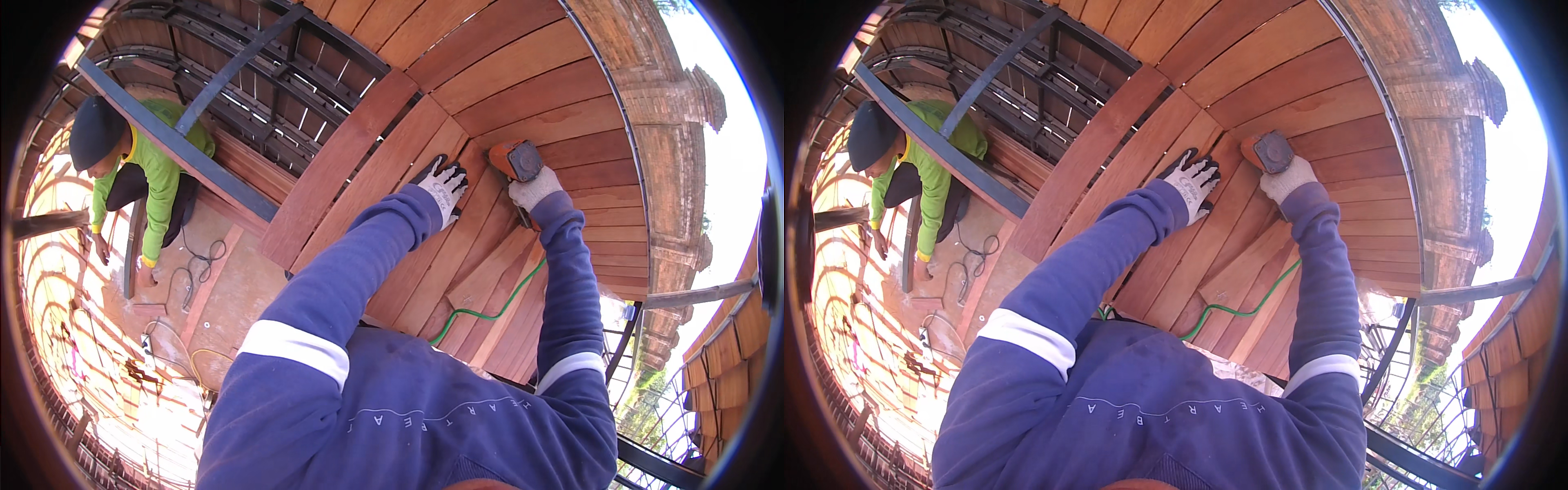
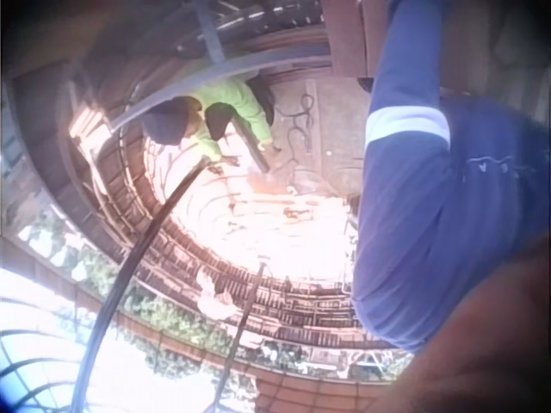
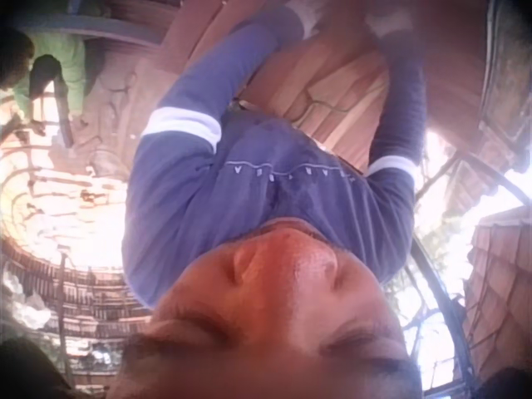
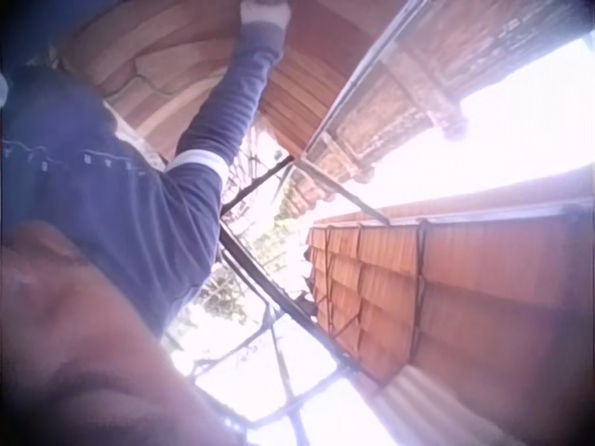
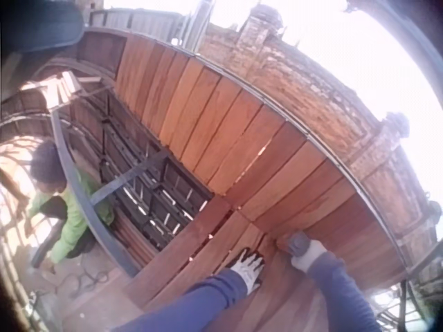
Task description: The person is positioning wooden planks onto a metal frame and securing them using a nail gun, adjusting the alignment of each plank by hand.
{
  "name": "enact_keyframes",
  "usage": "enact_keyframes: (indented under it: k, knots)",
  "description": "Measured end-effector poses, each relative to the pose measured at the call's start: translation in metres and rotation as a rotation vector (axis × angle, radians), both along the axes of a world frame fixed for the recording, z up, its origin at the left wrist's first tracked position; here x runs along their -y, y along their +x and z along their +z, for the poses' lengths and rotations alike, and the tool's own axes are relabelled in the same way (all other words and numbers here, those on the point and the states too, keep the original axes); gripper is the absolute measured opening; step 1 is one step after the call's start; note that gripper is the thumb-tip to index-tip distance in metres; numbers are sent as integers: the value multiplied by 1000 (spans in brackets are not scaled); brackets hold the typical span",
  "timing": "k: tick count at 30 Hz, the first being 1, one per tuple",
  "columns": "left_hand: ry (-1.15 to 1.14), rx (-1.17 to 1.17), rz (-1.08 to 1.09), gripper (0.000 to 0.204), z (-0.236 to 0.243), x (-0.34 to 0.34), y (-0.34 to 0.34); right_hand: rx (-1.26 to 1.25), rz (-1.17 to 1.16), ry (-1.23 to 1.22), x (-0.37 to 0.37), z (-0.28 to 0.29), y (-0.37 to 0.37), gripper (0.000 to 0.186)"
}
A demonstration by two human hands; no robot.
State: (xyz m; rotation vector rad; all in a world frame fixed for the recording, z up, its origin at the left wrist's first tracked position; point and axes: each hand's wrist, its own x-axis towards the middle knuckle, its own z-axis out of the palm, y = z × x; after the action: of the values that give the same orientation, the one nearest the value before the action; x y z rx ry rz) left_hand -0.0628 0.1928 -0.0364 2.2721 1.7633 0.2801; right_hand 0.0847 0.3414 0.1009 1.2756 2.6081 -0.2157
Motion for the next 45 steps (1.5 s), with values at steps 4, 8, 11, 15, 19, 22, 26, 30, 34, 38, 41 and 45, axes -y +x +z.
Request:
enact_keyframes:
  k: [4,8,11,15,19,22,26,30,34,38,41,45]
  knots:
    - [-16,-12,-6,63,3,0,-1,-51,-134,-70,-5,-2,4,31]
    - [-21,-5,-10,63,2,0,-1,-91,-127,-75,-10,-6,8,30]
    - [-18,-10,-11,63,-1,-1,0,-87,-181,-140,-7,0,4,30]
    - [-31,-20,-17,64,-1,-2,1,-111,-217,-176,-10,0,6,30]
    - [-37,-23,-18,64,-4,-3,2,-139,-172,-198,-14,-1,8,32]
    - [-36,-36,-23,64,-1,-2,1,-135,-147,-195,-15,1,8,33]
    - [-31,-44,-25,64,0,-1,0,-115,-254,-260,-15,6,4,34]
    - [-32,-36,-28,64,-1,-2,0,-87,-215,-237,-18,4,6,34]
    - [-27,-45,-30,64,3,0,-1,-88,-149,-228,-26,-2,14,33]
    - [-26,-44,-28,63,0,-2,-1,-108,-177,-220,-16,2,6,33]
    - [-21,-44,-21,64,-1,-2,0,-133,-183,-253,-11,5,5,32]
    - [-12,-44,-20,64,-2,-3,0,-111,-108,-194,-14,2,6,31]
